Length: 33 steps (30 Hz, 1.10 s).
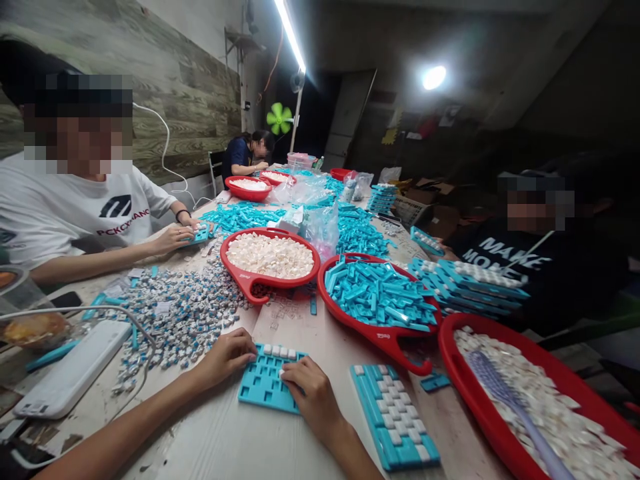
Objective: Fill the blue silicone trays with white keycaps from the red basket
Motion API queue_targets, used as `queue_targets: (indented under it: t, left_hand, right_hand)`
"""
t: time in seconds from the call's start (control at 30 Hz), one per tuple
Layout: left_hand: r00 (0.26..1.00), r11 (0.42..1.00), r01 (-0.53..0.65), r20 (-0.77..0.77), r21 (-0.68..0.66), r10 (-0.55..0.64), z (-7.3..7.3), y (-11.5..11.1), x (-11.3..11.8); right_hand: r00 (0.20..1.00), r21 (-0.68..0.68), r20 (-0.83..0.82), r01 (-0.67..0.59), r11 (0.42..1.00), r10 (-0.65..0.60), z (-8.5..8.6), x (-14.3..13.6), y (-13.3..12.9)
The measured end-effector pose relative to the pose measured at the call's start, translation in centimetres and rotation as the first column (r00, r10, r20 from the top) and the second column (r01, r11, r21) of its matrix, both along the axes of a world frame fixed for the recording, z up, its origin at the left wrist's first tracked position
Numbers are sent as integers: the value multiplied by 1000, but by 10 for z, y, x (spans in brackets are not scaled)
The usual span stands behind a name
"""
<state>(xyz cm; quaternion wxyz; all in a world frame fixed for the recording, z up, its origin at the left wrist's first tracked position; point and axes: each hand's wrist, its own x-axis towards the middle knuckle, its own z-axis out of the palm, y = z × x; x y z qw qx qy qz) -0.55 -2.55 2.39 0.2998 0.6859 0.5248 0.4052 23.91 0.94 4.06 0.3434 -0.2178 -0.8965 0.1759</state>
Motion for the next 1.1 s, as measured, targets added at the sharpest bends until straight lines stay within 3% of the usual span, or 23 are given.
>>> queue_targets:
  t: [0.23,0.47,0.67,0.9,1.1]
  left_hand:
    - [994,998,-68,85,-13,69,-5,1,3]
    - [998,999,-51,27,-16,51,-4,0,0]
    - [974,997,-44,220,-69,58,-4,7,-4]
    - [998,995,-25,64,98,19,-1,5,1]
    - [997,992,-70,18,103,68,-3,8,6]
  right_hand:
    - [1000,13,-27,-5,1000,5,-2,0,1]
    - [999,20,-47,1,1000,0,-2,0,1]
    - [990,62,-132,54,997,-45,7,-12,-3]
    - [988,105,-154,41,994,-24,12,-52,6]
    - [968,66,-216,147,987,-130,6,-54,10]
